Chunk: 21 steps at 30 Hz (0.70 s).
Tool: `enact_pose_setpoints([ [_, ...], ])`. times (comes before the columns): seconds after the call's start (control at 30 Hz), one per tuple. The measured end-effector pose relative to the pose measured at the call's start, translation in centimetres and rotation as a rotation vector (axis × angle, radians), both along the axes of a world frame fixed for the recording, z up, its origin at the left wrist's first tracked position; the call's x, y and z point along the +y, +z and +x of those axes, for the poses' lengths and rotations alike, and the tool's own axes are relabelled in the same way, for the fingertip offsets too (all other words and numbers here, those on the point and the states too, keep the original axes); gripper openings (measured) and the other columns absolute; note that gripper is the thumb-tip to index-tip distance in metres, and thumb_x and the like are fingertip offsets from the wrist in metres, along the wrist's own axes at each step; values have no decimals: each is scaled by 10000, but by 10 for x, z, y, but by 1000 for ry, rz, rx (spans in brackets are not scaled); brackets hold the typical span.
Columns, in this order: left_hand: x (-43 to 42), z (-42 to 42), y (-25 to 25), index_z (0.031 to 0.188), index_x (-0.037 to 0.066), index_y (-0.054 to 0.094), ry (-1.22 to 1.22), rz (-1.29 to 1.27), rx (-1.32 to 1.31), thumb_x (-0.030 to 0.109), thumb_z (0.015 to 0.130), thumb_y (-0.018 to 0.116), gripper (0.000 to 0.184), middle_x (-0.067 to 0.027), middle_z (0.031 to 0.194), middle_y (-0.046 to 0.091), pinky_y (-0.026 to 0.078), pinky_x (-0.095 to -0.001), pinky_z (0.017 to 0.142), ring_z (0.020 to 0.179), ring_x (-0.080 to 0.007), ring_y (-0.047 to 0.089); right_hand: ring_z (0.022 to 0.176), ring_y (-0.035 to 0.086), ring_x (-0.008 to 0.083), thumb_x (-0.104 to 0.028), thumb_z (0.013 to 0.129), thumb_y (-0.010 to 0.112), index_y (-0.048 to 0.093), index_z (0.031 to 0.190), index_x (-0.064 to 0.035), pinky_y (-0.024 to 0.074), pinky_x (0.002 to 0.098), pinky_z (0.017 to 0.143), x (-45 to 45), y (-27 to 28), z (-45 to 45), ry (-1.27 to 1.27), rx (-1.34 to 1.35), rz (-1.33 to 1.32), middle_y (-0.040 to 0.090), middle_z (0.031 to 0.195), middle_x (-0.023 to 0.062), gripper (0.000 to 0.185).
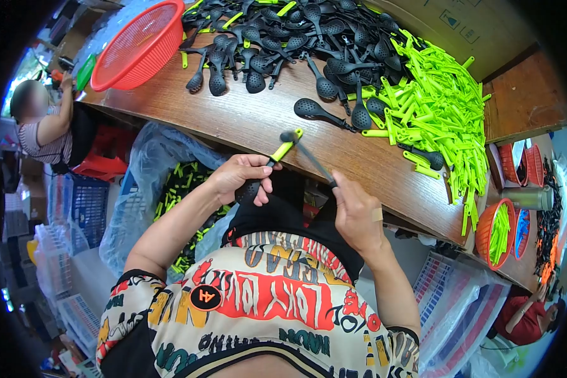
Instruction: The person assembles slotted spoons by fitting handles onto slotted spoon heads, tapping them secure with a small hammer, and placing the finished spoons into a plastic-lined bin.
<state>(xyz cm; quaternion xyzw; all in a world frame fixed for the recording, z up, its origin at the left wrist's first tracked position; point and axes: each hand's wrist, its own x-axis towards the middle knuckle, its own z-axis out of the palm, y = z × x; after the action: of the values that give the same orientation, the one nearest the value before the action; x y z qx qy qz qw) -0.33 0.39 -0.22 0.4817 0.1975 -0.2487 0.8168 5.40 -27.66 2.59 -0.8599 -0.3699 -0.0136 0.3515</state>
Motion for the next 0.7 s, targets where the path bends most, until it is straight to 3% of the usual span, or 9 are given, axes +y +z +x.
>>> enact_pose_setpoints([
  [0.13,7,-4,0,1172,-26,584,-21,-6,33,125,986,552,241,-130,751,683,586,-321,500,572,-218,691,908,658,415,-8,914,568,604,1195,5,537,433,747,0,5,-1,-26,171,167,666,1051,245,284],
  [0.2,9,-5,0,1171,-25,586,-41,-6,31,123,984,554,240,-130,753,684,586,-324,499,573,-219,692,914,657,416,1,910,564,597,1192,2,535,443,742,0,-7,8,53,58,-38,666,1051,244,285],
  [0.27,9,-5,2,1174,-21,588,-35,17,27,124,981,562,243,-130,755,684,584,-322,501,568,-221,689,876,658,412,-23,907,581,593,1183,-8,529,461,712,2,-8,15,30,0,-24,669,985,235,277],
  [0.37,9,-12,0,1193,-26,582,-45,58,-11,110,974,570,258,-122,775,686,574,-301,522,594,-209,690,786,648,382,-104,897,630,608,1173,-44,511,462,640,7,-8,28,-139,-156,-189,647,866,183,284],
  [0.47,12,-20,-5,1246,-8,572,-98,150,-79,90,964,578,298,-115,823,692,559,-280,544,623,-190,693,857,629,338,-123,856,673,617,1176,-62,505,437,691,14,-9,34,-183,-267,-316,642,962,146,331],
  [0.57,5,-30,1,1273,55,600,-132,644,-368,61,910,637,365,-105,870,723,539,-280,571,662,-202,704,938,582,307,-140,811,710,620,1181,-69,475,424,778,26,-2,38,-120,-447,-178,611,1044,124,388],
  [0.6,4,-30,3,1273,55,600,-134,643,-365,61,910,637,365,-105,870,723,539,-280,571,662,-202,704,972,575,320,-139,816,709,619,1188,-54,461,435,825,31,3,36,-43,-350,-112,604,1088,139,392],
  [0.63,2,-30,5,1244,66,621,-189,854,-533,57,883,654,362,-123,882,722,540,-305,592,686,-232,705,1007,567,333,-137,821,707,618,1195,-38,447,446,872,37,8,33,33,-252,-48,596,1132,154,397],
  [0.7,-3,-29,13,1195,101,655,-234,1095,-772,45,816,688,384,-165,911,701,543,-372,651,771,-309,691,980,585,312,-134,820,712,640,1160,-47,449,415,844,47,11,31,179,-239,-3,624,1067,131,358],
])
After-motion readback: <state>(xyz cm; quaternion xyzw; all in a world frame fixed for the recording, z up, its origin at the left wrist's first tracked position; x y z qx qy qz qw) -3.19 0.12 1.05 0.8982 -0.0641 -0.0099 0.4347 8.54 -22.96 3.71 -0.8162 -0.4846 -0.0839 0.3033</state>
